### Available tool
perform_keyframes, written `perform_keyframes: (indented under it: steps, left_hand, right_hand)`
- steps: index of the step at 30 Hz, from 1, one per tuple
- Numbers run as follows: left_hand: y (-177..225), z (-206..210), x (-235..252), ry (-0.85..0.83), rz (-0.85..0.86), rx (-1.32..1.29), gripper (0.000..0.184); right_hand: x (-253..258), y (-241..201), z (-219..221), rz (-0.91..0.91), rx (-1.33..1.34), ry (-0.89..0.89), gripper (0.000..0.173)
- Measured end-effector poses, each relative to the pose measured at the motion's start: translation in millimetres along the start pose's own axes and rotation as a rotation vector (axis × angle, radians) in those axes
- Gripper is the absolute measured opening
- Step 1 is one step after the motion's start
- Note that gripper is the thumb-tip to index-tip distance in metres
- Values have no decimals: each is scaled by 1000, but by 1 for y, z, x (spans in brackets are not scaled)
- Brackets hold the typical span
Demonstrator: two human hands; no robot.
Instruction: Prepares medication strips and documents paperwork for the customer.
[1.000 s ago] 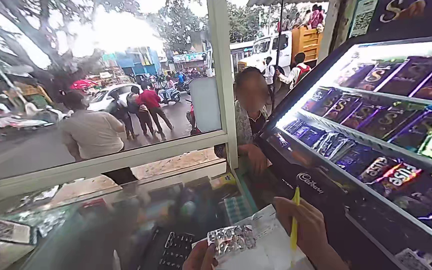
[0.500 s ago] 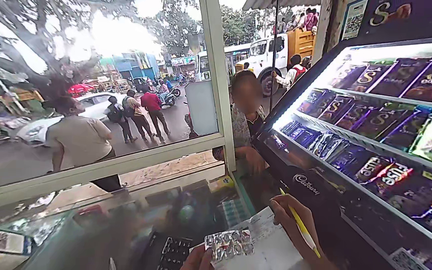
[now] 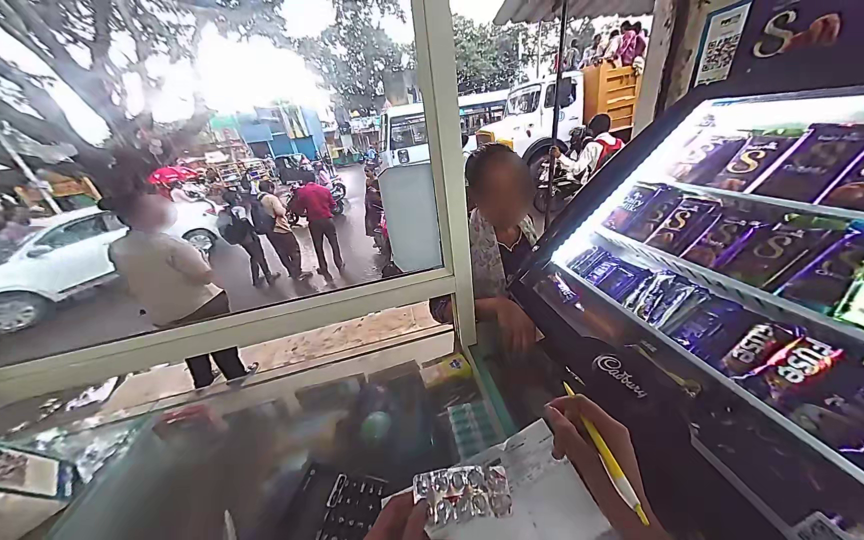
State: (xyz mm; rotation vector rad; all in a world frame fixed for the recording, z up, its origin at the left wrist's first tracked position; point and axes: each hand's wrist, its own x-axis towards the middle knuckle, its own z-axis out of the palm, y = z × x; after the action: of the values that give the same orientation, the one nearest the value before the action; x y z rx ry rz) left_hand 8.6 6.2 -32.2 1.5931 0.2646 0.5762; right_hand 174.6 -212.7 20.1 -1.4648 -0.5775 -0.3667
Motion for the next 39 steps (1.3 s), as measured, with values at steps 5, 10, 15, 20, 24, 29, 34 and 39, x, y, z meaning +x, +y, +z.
perform_keyframes:
  steps: [5,10,15,20,24,29,34,39]
  left_hand:
    - [1,0,-1,-6,26,5,16]
    - [4,2,-2,0,0,11,17]
    - [3,2,-4,-2,7,27,17]
    - [7,6,-7,19,8,-6,12]
    - [13,11,-10,73,-54,-77,12]
    - [16,13,-9,104,-105,-110,13]
    - [17,11,-8,110,-74,-125,14]
    - [6,4,-1,142,34,27,30]
  right_hand:
    - [-1,3,1,-6,21,-16,9]
    - [-1,2,2,10,1,-20,9]
    - [-3,1,3,6,6,-33,9]
    - [-1,9,1,19,63,-130,10]
    - [-7,16,7,69,15,-340,16]
    - [-16,15,17,142,4,-544,24]
    - [-22,18,23,114,-81,-625,27]
    - [-27,18,27,62,-126,-627,22]
